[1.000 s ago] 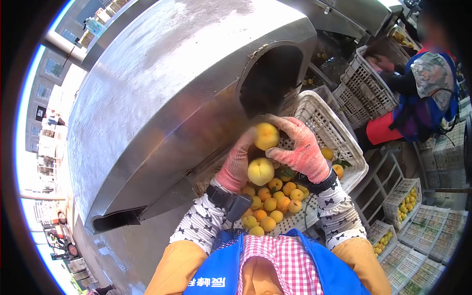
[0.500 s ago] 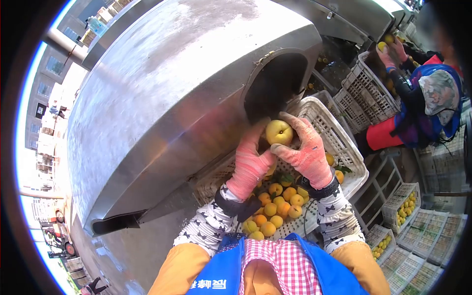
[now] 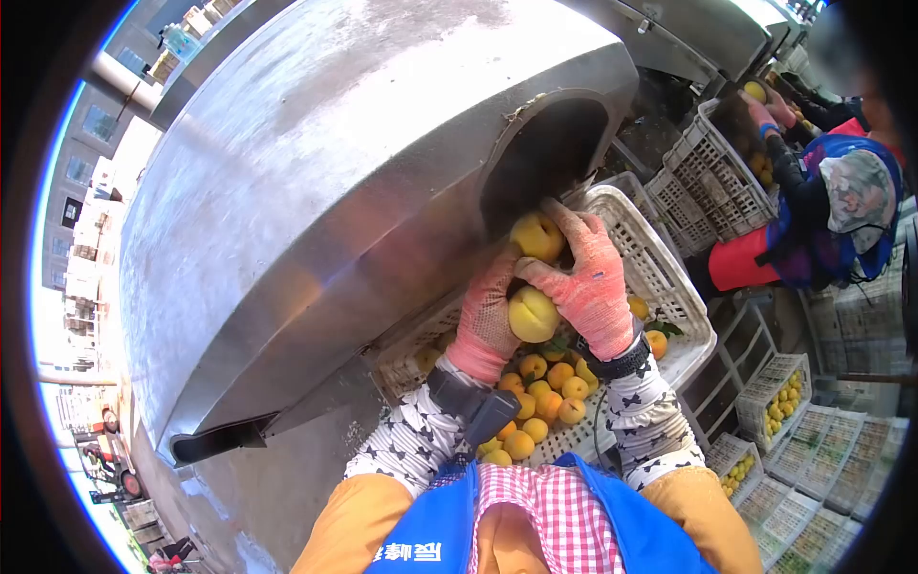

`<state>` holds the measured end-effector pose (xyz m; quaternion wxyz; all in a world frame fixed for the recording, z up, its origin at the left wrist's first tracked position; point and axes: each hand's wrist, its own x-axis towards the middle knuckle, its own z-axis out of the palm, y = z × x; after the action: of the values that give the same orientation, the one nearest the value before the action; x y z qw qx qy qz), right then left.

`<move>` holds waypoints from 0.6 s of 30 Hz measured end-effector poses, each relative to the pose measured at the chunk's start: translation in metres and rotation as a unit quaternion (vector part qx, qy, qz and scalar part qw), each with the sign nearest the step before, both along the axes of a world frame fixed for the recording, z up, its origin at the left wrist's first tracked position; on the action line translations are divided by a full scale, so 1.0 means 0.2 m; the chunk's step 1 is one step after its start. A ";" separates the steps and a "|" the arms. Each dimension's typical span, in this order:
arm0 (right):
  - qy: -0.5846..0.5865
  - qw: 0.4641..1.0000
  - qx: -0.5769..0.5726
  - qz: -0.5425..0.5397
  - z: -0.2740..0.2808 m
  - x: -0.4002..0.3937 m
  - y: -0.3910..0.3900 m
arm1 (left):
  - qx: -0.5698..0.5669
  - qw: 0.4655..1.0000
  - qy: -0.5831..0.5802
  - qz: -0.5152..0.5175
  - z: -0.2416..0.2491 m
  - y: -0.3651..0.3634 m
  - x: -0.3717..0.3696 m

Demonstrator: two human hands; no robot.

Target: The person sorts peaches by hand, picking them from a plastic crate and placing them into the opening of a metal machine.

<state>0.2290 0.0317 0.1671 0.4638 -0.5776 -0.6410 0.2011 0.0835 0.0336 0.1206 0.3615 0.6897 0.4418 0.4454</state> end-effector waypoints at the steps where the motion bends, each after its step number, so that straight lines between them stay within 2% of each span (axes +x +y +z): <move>1: -0.001 1.000 -0.003 -0.003 -0.01 0.00 0.02 | -0.003 1.000 -0.001 -0.003 0.01 -0.01 0.01; 3: -0.042 0.999 0.034 0.008 -0.03 0.02 0.11 | -0.168 0.970 -0.170 -0.054 0.02 -0.01 0.03; 4: -0.069 0.996 0.064 0.004 -0.10 0.03 0.17 | -0.168 0.969 -0.170 -0.055 -0.02 -0.01 0.03; 6: -0.100 0.994 0.036 -0.010 -0.17 0.03 0.24 | -0.226 0.933 -0.279 -0.015 -0.13 -0.05 0.01; 7: -0.131 0.991 0.008 -0.023 -0.20 0.03 0.28 | -0.225 0.934 -0.278 -0.017 -0.13 -0.08 -0.02; 8: -0.131 0.991 0.008 -0.023 -0.26 0.02 0.35 | -0.182 0.961 -0.205 -0.033 -0.12 -0.11 -0.06; 9: -0.193 0.981 0.011 -0.009 -0.32 0.00 0.43 | -0.139 0.981 -0.130 -0.048 -0.12 -0.14 -0.09; 10: -0.255 0.967 0.009 0.007 -0.33 -0.02 0.48 | -0.143 0.980 -0.131 -0.046 -0.14 -0.15 -0.10; 11: -0.256 0.967 0.006 0.008 -0.33 -0.03 0.50 | -0.115 0.984 -0.122 -0.054 -0.16 -0.15 -0.11; 13: -0.284 0.954 0.099 -0.004 -0.21 -0.05 0.53 | -0.082 0.988 -0.112 -0.067 -0.17 -0.12 -0.11; 14: -0.284 0.954 0.097 -0.008 -0.15 -0.03 0.46 | -0.296 0.894 -0.336 -0.024 -0.17 -0.09 -0.10; 15: -0.079 0.994 0.068 -0.013 -0.05 -0.03 0.33 | -0.481 0.703 -0.523 0.025 -0.16 -0.07 -0.10; 16: 0.131 0.991 0.036 -0.016 0.00 -0.04 0.21 | -0.484 0.701 -0.523 0.028 -0.16 -0.04 -0.09; 17: 0.085 0.996 0.011 -0.009 0.00 0.00 0.09 | -0.433 0.697 -0.571 -0.024 -0.15 -0.02 -0.07; 18: 0.067 0.996 -0.029 0.047 -0.03 0.05 -0.01 | -0.381 0.686 -0.616 -0.073 -0.15 -0.03 -0.07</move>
<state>0.2393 0.0292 0.1602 0.4784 -0.5453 -0.6291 0.2794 0.0697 0.0271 0.0906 0.8153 0.0938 0.1995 0.5355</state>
